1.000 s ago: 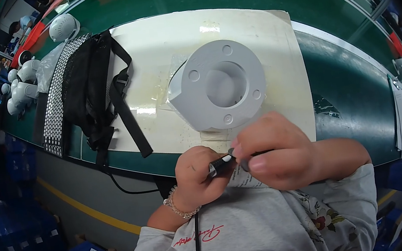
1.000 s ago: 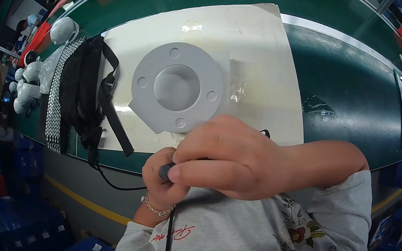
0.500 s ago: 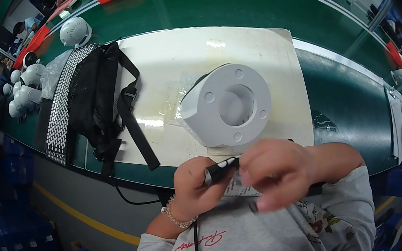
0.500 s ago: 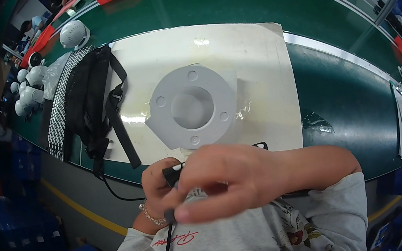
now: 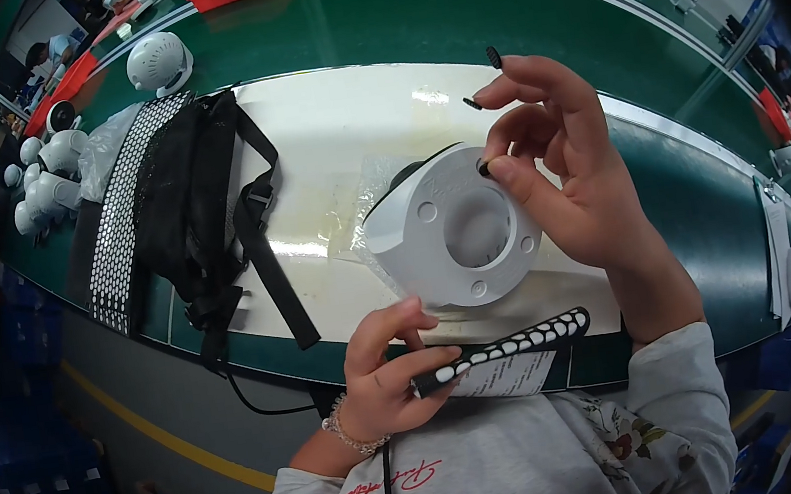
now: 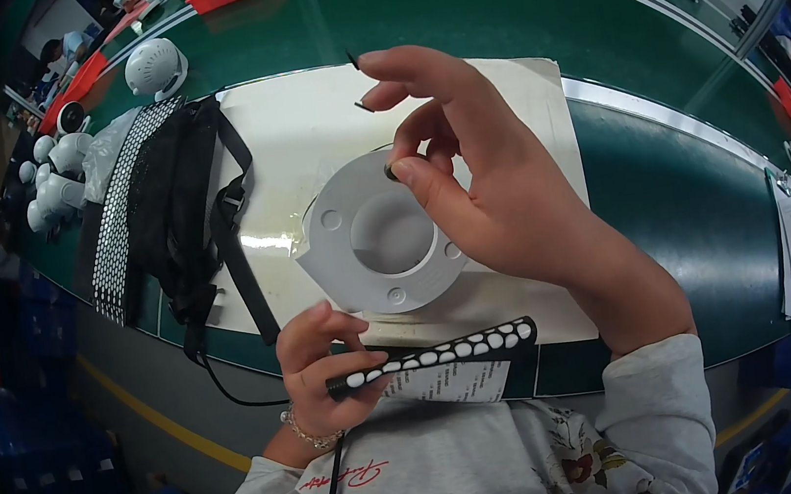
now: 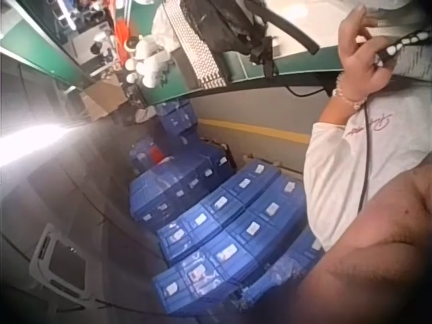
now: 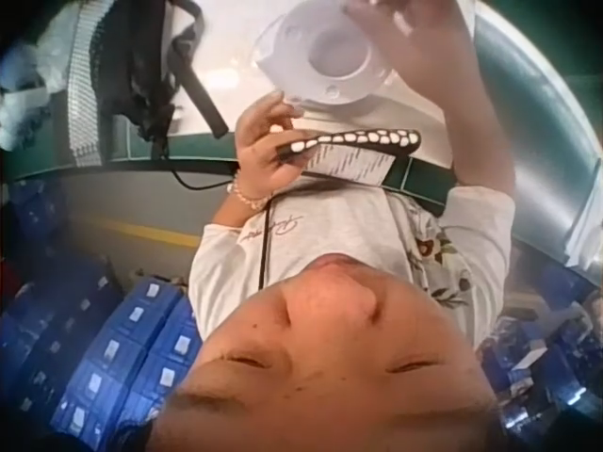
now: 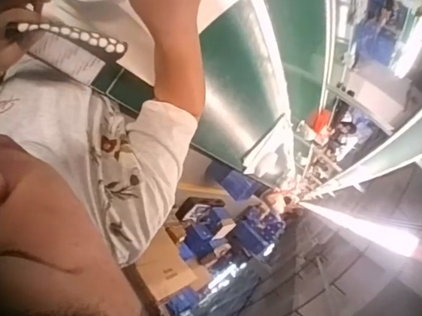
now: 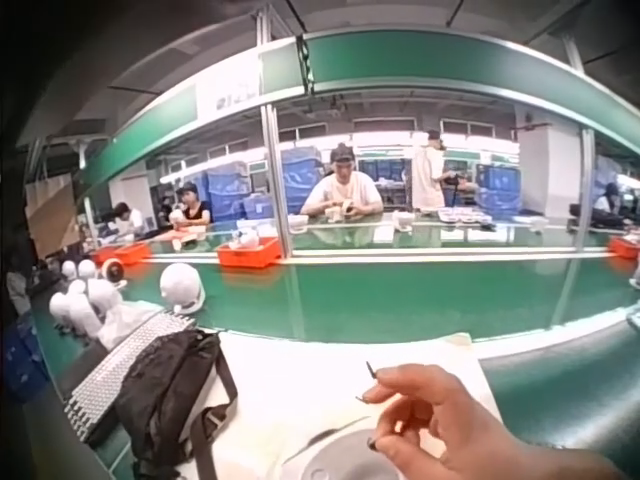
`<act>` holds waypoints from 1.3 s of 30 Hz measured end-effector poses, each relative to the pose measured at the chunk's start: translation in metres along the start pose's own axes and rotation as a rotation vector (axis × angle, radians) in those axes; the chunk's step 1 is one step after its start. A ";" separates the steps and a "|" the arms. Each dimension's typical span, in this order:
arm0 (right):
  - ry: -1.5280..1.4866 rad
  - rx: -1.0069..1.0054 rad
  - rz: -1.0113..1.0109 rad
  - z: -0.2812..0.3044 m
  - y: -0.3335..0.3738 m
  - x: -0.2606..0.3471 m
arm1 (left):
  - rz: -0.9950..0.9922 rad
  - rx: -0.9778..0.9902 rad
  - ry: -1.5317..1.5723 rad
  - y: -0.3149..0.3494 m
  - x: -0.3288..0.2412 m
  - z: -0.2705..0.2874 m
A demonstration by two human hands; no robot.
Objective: Attaching black adhesive pads to the bottom of white spherical light fixture housings on a factory assembly line.
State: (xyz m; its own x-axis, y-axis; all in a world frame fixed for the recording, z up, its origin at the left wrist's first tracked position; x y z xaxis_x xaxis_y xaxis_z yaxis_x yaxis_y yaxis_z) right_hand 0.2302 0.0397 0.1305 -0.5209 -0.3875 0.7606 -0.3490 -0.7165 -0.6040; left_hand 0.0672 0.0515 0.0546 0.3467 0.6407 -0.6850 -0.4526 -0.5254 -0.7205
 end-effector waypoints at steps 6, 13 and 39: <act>0.348 0.039 0.352 -0.006 0.007 0.031 | 0.057 0.009 -0.016 0.008 0.017 -0.010; 0.630 0.180 0.441 -0.027 0.015 0.062 | 0.059 0.043 -0.037 0.006 0.017 -0.011; 0.566 0.133 0.407 -0.040 0.018 0.053 | 0.058 0.119 -0.110 0.010 0.018 -0.017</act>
State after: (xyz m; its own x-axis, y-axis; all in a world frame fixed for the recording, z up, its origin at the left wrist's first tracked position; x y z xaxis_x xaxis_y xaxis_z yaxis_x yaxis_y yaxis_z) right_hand 0.1648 0.0295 0.1505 -0.9272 -0.3044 0.2184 0.0388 -0.6579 -0.7521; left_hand 0.0831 0.0484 0.0331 0.2280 0.6719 -0.7046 -0.5659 -0.4975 -0.6575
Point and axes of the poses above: each hand's wrist, its own y-axis away from the middle knuckle, its own z-axis out of the back of the hand, x = y × z, the point moved 10 cm from there along -y, towards the middle knuckle, and after that the axes turned 13 degrees about -x, right-handed, at the moved point
